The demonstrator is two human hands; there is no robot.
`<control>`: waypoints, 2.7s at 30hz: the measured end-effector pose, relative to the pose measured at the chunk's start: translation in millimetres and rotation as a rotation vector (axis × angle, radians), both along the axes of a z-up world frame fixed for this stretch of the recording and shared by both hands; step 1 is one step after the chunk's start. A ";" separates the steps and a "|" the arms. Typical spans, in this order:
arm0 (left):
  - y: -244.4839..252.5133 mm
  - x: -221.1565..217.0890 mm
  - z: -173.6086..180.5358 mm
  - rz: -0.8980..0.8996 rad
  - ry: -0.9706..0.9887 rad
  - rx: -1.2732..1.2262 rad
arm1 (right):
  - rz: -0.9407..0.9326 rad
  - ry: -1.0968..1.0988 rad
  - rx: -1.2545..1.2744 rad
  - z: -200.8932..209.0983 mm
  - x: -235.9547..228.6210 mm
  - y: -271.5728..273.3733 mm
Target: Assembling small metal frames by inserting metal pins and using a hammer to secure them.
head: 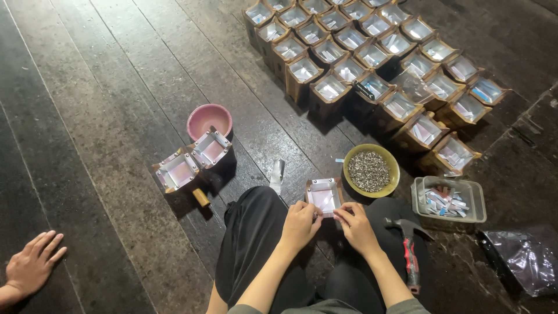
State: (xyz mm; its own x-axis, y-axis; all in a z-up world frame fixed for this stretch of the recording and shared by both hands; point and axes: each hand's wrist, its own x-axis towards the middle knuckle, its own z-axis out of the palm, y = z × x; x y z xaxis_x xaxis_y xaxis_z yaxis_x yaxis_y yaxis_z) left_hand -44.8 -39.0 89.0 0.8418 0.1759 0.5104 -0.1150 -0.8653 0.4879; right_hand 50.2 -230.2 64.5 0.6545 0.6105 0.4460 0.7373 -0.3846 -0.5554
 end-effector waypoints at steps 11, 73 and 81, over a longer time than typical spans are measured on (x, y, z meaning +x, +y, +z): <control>-10.6 -2.4 0.6 -0.027 0.040 -0.217 | -0.085 0.011 0.048 -23.5 1.7 -0.4; -50.1 18.7 2.6 0.335 0.045 0.098 | -0.414 0.854 0.538 -50.8 8.9 48.4; -51.3 23.7 -16.7 0.339 -0.020 0.162 | -0.435 0.834 0.541 -52.2 8.7 48.8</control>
State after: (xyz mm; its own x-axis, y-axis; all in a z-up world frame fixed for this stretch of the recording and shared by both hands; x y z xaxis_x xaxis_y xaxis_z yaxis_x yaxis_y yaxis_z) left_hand -21.0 -90.3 72.3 0.7390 0.3585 0.5704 0.1830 -0.9217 0.3421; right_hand 58.9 -181.4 12.2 0.9891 0.1088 -0.0994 -0.0915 -0.0749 -0.9930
